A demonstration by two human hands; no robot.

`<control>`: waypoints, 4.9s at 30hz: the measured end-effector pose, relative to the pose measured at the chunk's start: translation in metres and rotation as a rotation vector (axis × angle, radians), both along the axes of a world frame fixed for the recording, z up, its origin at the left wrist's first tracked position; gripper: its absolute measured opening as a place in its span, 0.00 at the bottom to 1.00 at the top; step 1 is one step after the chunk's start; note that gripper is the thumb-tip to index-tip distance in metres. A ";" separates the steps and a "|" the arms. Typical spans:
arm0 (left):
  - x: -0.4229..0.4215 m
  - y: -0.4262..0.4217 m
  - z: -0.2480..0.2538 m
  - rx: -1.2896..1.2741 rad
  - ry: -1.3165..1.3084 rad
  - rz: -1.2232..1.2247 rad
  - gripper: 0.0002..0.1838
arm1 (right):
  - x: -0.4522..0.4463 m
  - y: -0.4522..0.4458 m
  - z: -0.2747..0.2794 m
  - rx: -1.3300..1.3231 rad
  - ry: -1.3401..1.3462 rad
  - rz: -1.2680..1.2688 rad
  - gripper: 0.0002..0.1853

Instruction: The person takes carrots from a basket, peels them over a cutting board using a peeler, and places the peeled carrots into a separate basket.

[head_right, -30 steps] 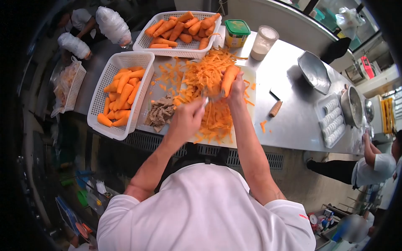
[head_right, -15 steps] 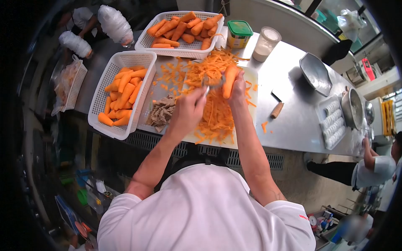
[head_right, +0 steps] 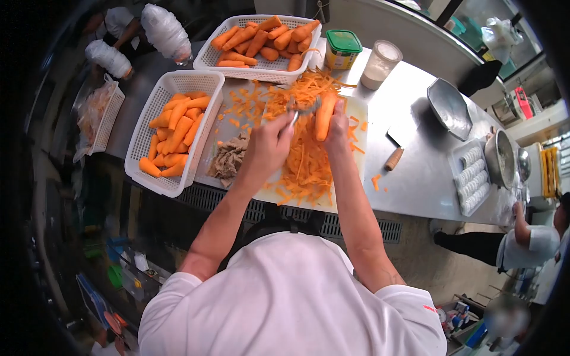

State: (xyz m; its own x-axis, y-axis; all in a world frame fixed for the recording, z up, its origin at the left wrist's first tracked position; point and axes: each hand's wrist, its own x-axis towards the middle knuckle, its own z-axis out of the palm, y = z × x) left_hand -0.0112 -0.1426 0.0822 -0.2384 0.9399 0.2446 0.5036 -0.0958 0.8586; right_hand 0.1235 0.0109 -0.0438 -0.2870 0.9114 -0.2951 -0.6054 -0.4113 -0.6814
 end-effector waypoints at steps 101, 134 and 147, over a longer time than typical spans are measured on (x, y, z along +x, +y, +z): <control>-0.021 0.127 -0.101 0.131 -0.810 0.453 0.16 | 0.048 -0.134 0.037 0.771 -1.245 0.283 0.33; 0.001 0.115 -0.112 0.022 -0.602 0.149 0.17 | 0.043 -0.129 0.031 0.678 -1.098 0.344 0.31; -0.005 0.112 -0.103 0.132 -0.792 0.305 0.16 | 0.043 -0.131 0.036 0.974 -1.448 0.198 0.33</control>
State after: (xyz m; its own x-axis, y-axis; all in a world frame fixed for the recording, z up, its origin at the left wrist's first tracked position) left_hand -0.0159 -0.0306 -0.0203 -0.6224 0.7827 0.0022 -0.2198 -0.1774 0.9593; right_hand 0.1665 -0.1203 -0.0081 -0.4287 0.8826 0.1927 0.6614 0.4520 -0.5986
